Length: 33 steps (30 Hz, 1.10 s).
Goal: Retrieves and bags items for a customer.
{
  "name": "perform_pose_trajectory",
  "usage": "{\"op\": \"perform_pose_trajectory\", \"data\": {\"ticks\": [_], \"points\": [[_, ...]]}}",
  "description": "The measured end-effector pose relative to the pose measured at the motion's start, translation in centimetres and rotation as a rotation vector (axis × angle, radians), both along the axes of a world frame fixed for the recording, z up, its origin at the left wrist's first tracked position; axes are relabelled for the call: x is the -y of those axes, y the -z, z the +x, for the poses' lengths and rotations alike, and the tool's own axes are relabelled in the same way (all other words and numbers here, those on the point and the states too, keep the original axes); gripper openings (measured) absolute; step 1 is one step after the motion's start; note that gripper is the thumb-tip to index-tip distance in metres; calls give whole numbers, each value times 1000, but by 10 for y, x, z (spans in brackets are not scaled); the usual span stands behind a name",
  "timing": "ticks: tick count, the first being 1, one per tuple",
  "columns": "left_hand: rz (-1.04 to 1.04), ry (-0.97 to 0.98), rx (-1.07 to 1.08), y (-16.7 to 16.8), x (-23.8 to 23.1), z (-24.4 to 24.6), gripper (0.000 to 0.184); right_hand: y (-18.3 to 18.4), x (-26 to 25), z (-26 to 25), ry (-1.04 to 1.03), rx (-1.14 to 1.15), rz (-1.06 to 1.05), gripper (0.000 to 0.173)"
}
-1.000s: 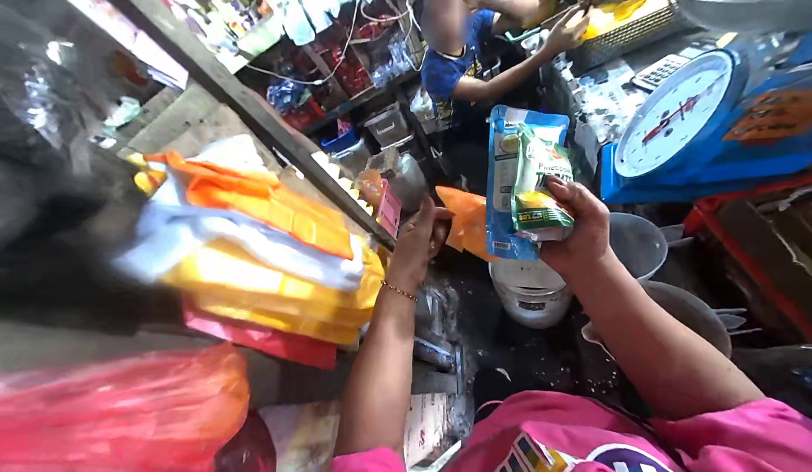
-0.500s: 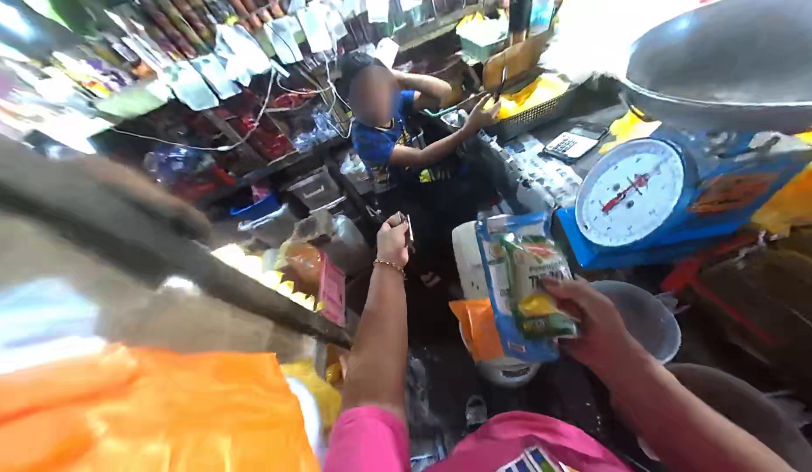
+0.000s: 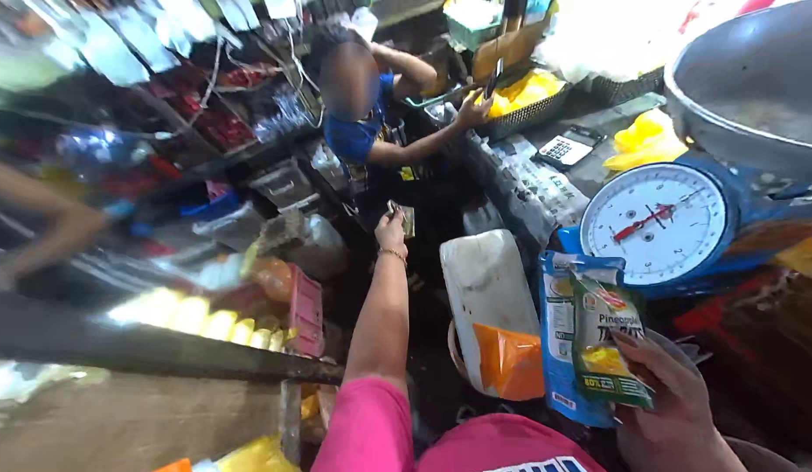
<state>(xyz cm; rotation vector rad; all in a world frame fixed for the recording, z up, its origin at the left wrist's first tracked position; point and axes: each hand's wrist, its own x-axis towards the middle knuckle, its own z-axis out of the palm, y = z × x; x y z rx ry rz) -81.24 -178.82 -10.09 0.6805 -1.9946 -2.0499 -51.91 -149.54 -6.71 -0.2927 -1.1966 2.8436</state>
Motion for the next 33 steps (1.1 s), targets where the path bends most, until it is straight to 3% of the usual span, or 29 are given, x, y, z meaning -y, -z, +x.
{"op": "perform_pose_trajectory", "data": {"ticks": [5, 11, 18, 22, 26, 30, 33], "points": [[18, 9, 38, 1, -13, -20, 42, 3, -20, 0, 47, -22, -24, 17], [25, 66, 90, 48, -12, -48, 43, -5, -25, 2, 86, 49, -8, 18], [79, 129, 112, 78, -14, -96, 43, -5, -1, -18, 203, 119, 4, 12], [76, 156, 104, 86, 2, -133, 42, -7, 20, -42, 221, 141, 45, 15], [-5, 175, 115, 95, 35, -161, 43, -8, 40, -68, 238, 61, 257, 32], [12, 160, 125, 97, 59, -187, 43, -10, 56, -106, 222, 193, 30, 18], [58, 118, 122, 85, 68, -203, 39, -7, 66, -125, 208, 193, 14, 14]]}}
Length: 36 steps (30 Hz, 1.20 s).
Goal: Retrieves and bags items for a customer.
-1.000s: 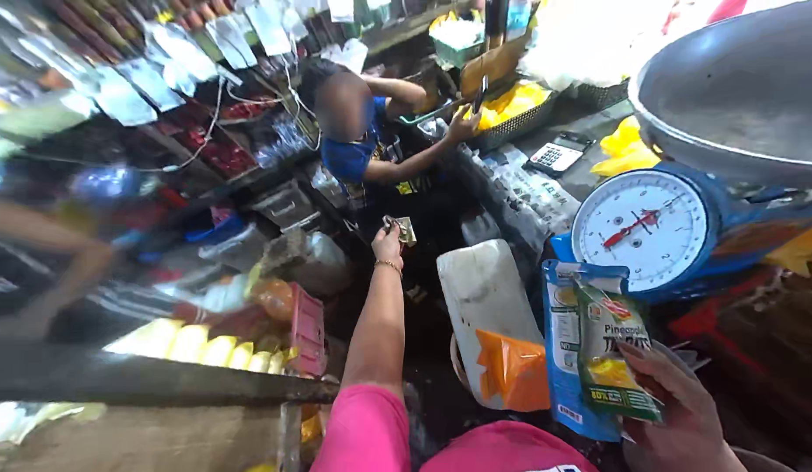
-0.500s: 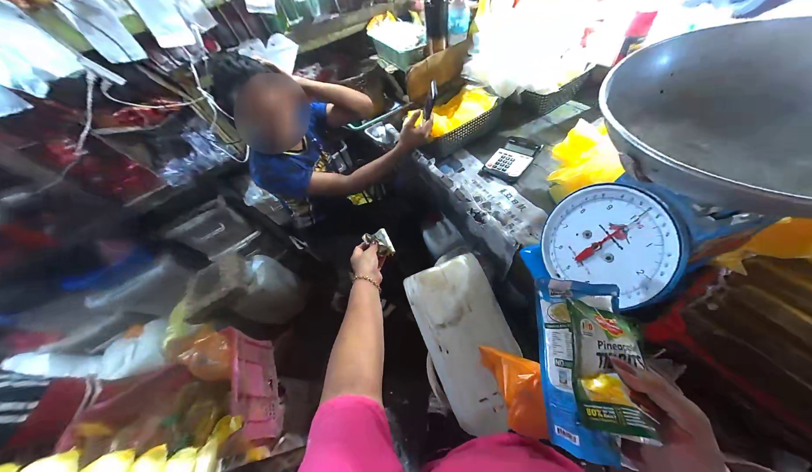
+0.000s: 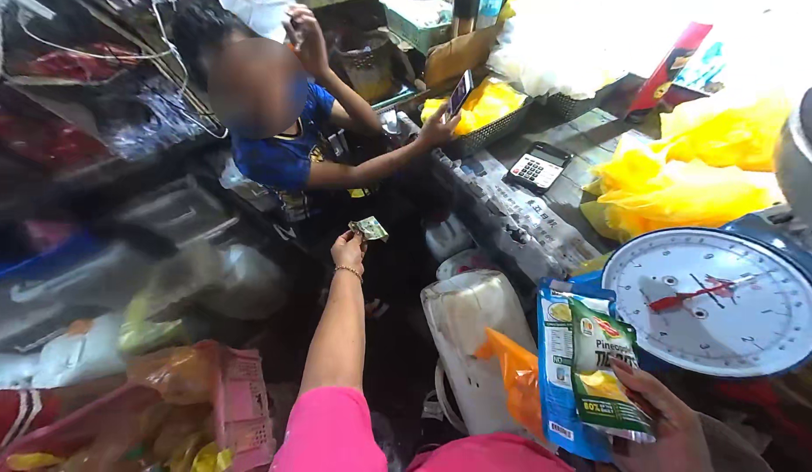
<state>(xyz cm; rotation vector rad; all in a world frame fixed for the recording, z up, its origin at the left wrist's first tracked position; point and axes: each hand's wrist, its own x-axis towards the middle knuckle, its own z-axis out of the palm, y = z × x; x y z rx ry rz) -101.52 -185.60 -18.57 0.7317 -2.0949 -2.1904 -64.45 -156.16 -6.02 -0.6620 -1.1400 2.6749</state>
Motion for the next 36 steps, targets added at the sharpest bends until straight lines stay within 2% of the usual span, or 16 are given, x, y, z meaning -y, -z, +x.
{"op": "perform_pose_trajectory", "data": {"ticks": [6, 12, 16, 22, 28, 30, 33, 34, 36], "points": [[20, 16, -51, -8, 9, -28, 41, 5, 15, -33, -110, -101, -99, 18], [19, 64, -72, -20, 9, -47, 40, 9, 32, -71, -82, 79, -101, 30], [6, 76, -74, -19, 7, -56, 42, 4, 43, -99, -102, 123, -111, 31], [25, 116, -94, -11, 4, -48, 45, 5, 48, -116, -144, 86, -66, 33], [77, 161, -114, -28, 3, -40, 41, 5, 45, -121, -134, 39, -32, 31], [50, 304, -81, -35, -4, -19, 38, 4, 44, -122, -110, 28, -46, 31], [-40, 770, 46, -38, -18, 43, 32, -1, 45, -125, -113, -17, -73, 31], [-43, 939, 93, -31, -20, 62, 30, -1, 45, -126, -131, -49, -78, 30], [60, 1161, 134, -9, -19, 92, 40, -4, 46, -129, -168, -107, -58, 26]]}}
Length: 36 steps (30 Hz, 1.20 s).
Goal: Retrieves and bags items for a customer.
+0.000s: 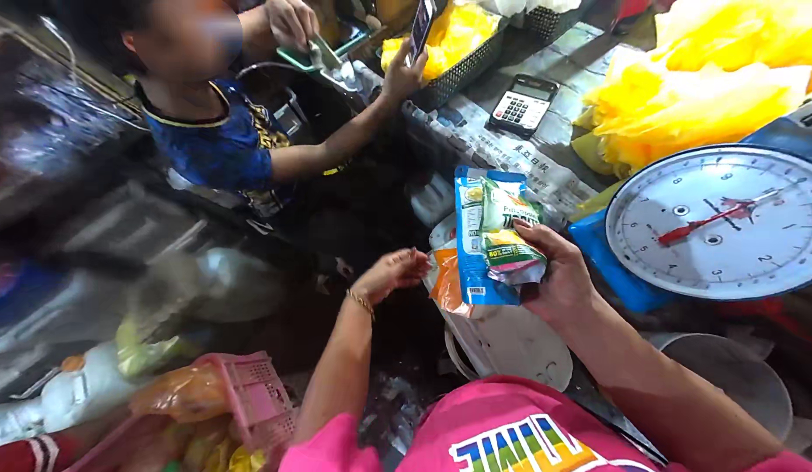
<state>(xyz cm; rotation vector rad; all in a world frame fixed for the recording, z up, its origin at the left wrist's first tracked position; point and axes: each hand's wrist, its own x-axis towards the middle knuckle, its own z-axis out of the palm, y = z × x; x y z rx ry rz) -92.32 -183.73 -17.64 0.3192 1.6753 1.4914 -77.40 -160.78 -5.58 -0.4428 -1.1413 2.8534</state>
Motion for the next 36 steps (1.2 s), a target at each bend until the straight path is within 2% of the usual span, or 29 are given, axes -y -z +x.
{"op": "perform_pose_trajectory", "data": {"ticks": [1, 3, 4, 5, 7, 9, 11, 14, 16, 19, 22, 24, 26, 27, 28, 29, 32, 33, 36], "points": [[105, 39, 36, 11, 4, 14, 51, -2, 1, -2, -1, -10, 17, 24], [299, 46, 93, 22, 8, 40, 85, -4, 4, -7, -1, -15, 72, 22], [342, 55, 100, 20, 9, 51, 85, -6, 6, -9, 9, -15, 117, 21], [342, 66, 77, 16, 11, 62, 72, -8, 8, -12, 35, -10, 167, 18], [265, 83, 1, 6, 11, 77, 29, -11, 10, -16, 69, -3, 236, 15], [192, 57, -113, 8, 13, 82, 13, -10, 9, -18, 65, 22, 241, 18], [194, -63, -152, 20, 19, 85, 9, -7, 6, -20, 40, 28, 206, 20], [249, -292, -18, 20, 32, 86, 13, -9, 0, -23, 25, 14, 151, 19], [259, -372, 31, 14, 41, 86, 17, -11, -5, -25, 28, -9, 138, 19], [300, -432, 50, 3, 50, 86, 22, -10, -14, -27, 8, -51, 102, 27], [375, -362, 87, -6, 50, 86, 24, -2, -20, -27, 11, -84, 32, 28], [385, -275, 201, 1, 38, 91, 62, 4, -23, -25, 3, -89, -14, 28], [330, -171, 199, 13, 20, 98, 101, 7, -24, -24, 18, -64, -46, 29], [317, -129, 155, 19, 13, 101, 108, 8, -23, -23, 27, -58, -53, 30], [305, -116, 112, 19, 7, 102, 104, 8, -24, -22, 29, -55, -50, 31], [289, -133, 71, 14, 1, 103, 89, 9, -25, -21, 35, -48, -35, 30], [135, -216, -144, -12, -6, 98, 23, 7, -29, -15, 71, 16, 68, 27], [30, -204, -234, -20, -2, 93, 19, 7, -32, -12, 80, 33, 108, 27], [-280, -35, -457, -34, 23, 81, 22, 11, -41, 0, 120, 95, 199, 25]]}}
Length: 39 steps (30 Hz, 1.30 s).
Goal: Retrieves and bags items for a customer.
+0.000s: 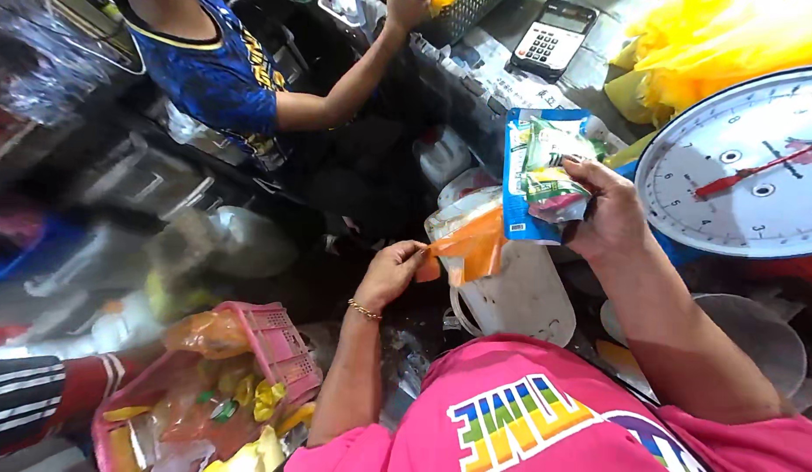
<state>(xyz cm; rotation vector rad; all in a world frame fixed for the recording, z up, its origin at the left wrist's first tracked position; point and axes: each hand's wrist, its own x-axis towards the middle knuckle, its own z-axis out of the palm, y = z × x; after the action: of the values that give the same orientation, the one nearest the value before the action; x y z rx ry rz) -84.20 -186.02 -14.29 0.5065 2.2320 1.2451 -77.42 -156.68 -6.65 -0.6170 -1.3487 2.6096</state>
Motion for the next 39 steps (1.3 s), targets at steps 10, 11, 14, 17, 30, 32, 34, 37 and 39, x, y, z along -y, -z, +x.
{"op": "perform_pose_trajectory", "data": {"ticks": [10, 11, 14, 17, 30, 32, 34, 37, 39], "points": [[1156, -248, 530, 13, -16, 24, 70, -2, -1, 7, -4, 17, -19, 25], [1162, -273, 545, 20, -25, 31, 94, -2, 2, 6, 4, 17, -19, 25], [1161, -205, 700, 37, -32, 53, 116, -1, 7, 7, 33, 41, -5, 23], [944, -460, 705, 27, -41, 65, 48, 2, 4, 7, 59, 45, -3, 21], [646, -890, 197, 17, -21, 35, 20, 6, -5, 31, 43, 88, 160, 12], [640, -855, 127, 6, -26, 40, 19, 5, 5, 40, -38, 37, 73, 18], [649, -829, 135, -5, -42, 49, 17, 6, 22, 45, -160, -34, -34, 21], [774, -715, 226, -14, -66, 63, 3, 14, 52, 39, -256, -88, -138, 14], [843, -639, 313, -12, -75, 69, 18, 18, 62, 34, -291, -105, -159, 12]]}}
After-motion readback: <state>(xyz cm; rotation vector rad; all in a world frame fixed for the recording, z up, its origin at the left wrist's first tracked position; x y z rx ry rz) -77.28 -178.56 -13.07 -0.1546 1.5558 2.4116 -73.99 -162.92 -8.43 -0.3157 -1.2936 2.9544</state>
